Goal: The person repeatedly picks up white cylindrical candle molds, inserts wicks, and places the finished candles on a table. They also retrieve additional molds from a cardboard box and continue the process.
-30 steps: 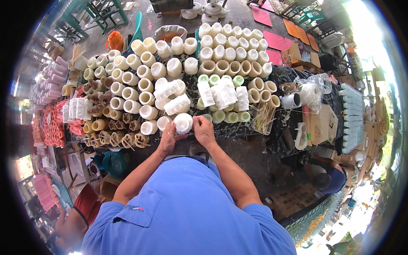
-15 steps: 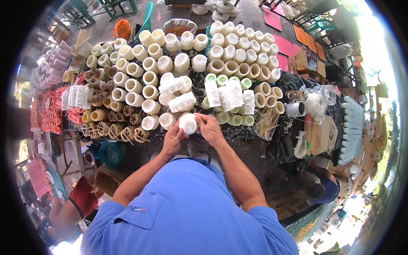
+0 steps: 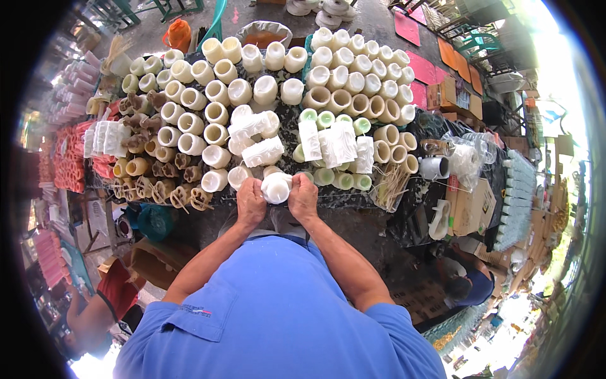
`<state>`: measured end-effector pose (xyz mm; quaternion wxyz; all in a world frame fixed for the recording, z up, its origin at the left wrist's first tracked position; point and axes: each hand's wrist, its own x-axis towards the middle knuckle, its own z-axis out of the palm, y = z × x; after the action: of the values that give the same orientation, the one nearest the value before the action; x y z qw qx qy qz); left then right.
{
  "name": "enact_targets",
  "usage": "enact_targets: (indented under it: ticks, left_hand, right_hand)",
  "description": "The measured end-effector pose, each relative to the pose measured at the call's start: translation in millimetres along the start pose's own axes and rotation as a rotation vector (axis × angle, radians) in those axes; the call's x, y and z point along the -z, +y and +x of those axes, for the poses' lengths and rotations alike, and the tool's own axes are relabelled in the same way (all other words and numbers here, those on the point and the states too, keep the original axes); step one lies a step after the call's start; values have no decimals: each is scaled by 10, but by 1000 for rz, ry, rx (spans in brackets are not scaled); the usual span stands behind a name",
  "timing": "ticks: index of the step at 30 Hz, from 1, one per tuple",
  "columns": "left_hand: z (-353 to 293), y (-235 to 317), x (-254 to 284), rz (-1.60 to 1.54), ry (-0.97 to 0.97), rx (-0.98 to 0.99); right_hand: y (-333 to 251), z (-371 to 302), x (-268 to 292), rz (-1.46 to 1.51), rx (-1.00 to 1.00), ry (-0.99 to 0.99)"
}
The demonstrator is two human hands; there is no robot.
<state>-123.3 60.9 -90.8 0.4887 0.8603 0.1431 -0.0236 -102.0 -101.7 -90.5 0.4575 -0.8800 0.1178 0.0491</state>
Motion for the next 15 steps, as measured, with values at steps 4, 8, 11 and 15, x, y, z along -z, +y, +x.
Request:
enact_targets:
  ticks: [4,8,11,15]
  left_hand:
    - [-51,-79,-38,-241,-78,17]
    - [-126,-65,-46,-777,-237,466]
    - [-147,-22,-10,-729,-315,308]
    - [-165,45,-2,-276,-159,113]
  right_hand:
    - [-14,46,144,-25,33,-49]
    - [-79,8,154,58,50,-116]
    - [-74,23,193,692,-330,-306]
    - [-5,23,253,905,-561,-457]
